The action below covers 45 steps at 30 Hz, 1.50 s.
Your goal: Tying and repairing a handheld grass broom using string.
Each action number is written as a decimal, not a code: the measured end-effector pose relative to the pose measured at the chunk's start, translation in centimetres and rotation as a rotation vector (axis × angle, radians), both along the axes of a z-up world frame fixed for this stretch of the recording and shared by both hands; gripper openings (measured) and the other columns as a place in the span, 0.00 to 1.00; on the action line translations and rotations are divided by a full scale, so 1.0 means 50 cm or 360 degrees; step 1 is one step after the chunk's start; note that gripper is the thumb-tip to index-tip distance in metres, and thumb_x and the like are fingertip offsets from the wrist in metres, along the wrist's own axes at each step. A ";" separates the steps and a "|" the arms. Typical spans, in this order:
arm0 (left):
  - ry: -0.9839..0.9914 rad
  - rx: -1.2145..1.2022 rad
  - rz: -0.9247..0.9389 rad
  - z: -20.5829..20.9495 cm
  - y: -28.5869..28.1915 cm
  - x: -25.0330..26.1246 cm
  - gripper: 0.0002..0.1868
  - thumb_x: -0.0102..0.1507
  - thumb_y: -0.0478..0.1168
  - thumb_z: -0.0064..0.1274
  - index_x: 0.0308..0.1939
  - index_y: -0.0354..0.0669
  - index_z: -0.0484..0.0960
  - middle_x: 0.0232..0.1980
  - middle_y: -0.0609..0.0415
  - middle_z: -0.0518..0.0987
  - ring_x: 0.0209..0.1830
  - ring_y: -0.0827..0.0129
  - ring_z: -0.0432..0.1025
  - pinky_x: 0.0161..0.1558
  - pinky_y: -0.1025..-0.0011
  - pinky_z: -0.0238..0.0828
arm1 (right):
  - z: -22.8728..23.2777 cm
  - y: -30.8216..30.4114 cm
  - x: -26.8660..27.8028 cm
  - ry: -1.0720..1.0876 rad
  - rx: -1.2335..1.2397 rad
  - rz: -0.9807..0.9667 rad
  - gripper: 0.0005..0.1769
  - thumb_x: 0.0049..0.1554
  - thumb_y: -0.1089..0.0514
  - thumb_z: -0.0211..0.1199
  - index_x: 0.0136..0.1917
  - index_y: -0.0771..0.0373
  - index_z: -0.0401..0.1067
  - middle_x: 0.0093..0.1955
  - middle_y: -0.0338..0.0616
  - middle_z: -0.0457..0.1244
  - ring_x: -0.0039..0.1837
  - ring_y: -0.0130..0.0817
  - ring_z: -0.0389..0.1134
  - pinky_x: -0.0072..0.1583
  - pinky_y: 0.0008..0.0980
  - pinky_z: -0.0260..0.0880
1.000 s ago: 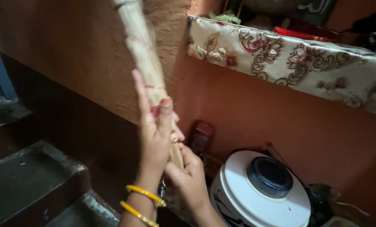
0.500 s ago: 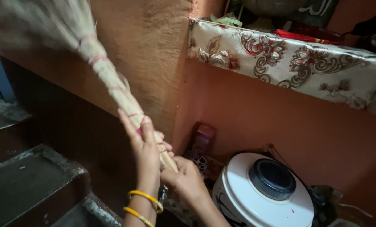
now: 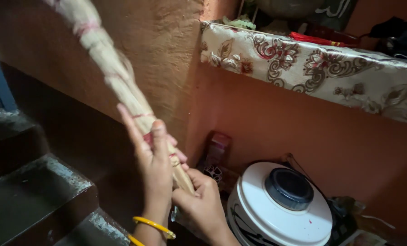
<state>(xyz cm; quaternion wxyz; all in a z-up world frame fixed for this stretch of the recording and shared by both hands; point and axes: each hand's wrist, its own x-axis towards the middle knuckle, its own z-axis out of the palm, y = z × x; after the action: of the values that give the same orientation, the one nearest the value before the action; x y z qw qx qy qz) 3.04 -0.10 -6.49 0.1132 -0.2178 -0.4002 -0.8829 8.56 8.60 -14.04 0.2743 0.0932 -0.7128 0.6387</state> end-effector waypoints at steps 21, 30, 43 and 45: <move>-0.0512 -0.0189 -0.0030 -0.104 0.027 0.017 0.42 0.67 0.49 0.45 0.80 0.72 0.38 0.26 0.52 0.69 0.13 0.71 0.64 0.15 0.72 0.65 | -0.033 0.009 0.063 -0.0833 -0.0204 -0.0062 0.11 0.46 0.60 0.63 0.43 0.68 0.74 0.26 0.39 0.61 0.25 0.27 0.58 0.29 0.28 0.55; -0.0733 -0.0062 -0.0037 -0.128 0.006 0.061 0.36 0.66 0.53 0.46 0.76 0.58 0.52 0.31 0.53 0.70 0.17 0.71 0.65 0.17 0.72 0.65 | -0.035 -0.005 0.116 -0.0638 0.0422 -0.0392 0.17 0.44 0.56 0.66 0.46 0.66 0.78 0.31 0.44 0.67 0.37 0.22 0.66 0.42 0.28 0.69; -0.0082 -0.0393 -0.0061 -0.045 0.077 0.122 0.47 0.65 0.49 0.52 0.83 0.57 0.42 0.27 0.55 0.72 0.13 0.79 0.63 0.13 0.78 0.62 | -0.085 0.044 0.112 -0.0060 -0.0488 0.0072 0.16 0.53 0.64 0.64 0.55 0.67 0.74 0.48 0.35 0.68 0.47 0.20 0.67 0.50 0.22 0.68; -0.0094 -0.0360 -0.0115 -0.061 0.085 0.115 0.47 0.65 0.48 0.51 0.82 0.56 0.41 0.27 0.55 0.72 0.13 0.78 0.64 0.13 0.78 0.62 | -0.090 0.049 0.113 -0.0158 -0.0515 0.0029 0.16 0.52 0.64 0.64 0.55 0.65 0.74 0.45 0.37 0.68 0.44 0.22 0.65 0.45 0.23 0.65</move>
<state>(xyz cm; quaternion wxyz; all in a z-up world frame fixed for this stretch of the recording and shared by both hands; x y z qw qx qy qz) 8.77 4.14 -9.52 0.0443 -0.2173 -0.4923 -0.8417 14.23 11.08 -18.57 0.2442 0.0227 -0.6126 0.7514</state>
